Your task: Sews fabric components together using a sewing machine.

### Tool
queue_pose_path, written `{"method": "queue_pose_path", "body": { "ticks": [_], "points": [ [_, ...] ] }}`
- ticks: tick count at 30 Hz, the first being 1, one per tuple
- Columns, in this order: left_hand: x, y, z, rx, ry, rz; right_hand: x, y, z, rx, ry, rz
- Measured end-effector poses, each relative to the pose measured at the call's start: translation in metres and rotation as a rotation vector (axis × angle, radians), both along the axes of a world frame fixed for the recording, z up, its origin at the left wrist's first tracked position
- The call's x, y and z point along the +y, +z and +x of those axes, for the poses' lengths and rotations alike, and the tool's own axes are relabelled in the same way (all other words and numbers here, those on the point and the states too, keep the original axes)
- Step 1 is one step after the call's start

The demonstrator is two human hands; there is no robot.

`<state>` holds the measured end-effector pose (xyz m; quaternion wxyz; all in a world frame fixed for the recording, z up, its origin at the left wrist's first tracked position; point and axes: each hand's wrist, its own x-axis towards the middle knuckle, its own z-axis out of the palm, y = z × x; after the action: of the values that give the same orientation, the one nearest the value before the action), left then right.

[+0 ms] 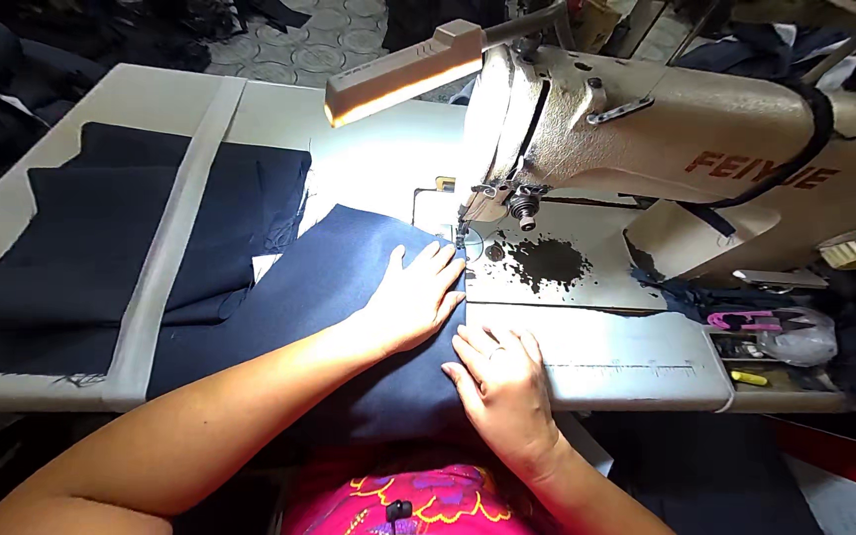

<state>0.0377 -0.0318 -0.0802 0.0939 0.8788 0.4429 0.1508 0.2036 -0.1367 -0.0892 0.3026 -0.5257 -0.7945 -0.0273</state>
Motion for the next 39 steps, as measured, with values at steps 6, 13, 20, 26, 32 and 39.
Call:
{"method": "queue_pose_path", "body": {
  "ticks": [6,13,20,26,32,39],
  "points": [
    [0.003,0.0,0.0,0.002,0.011,0.0,0.004,0.001,0.0,-0.014,0.002,-0.01],
    [0.004,0.0,0.001,-0.011,0.007,0.006,0.005,0.002,0.0,-0.023,-0.003,-0.012],
    [0.008,0.001,-0.001,0.01,0.009,-0.018,0.007,-0.001,0.0,-0.038,-0.008,0.012],
    [0.018,0.005,0.0,-0.005,0.002,-0.071,0.015,0.001,0.001,-0.068,-0.009,-0.007],
    [-0.021,0.018,-0.004,0.059,0.077,-0.089,0.006,-0.002,0.009,0.033,0.042,0.003],
    [-0.021,0.0,-0.011,-0.012,0.062,-0.033,0.01,0.0,0.01,0.032,0.05,0.0]
  ]
}}
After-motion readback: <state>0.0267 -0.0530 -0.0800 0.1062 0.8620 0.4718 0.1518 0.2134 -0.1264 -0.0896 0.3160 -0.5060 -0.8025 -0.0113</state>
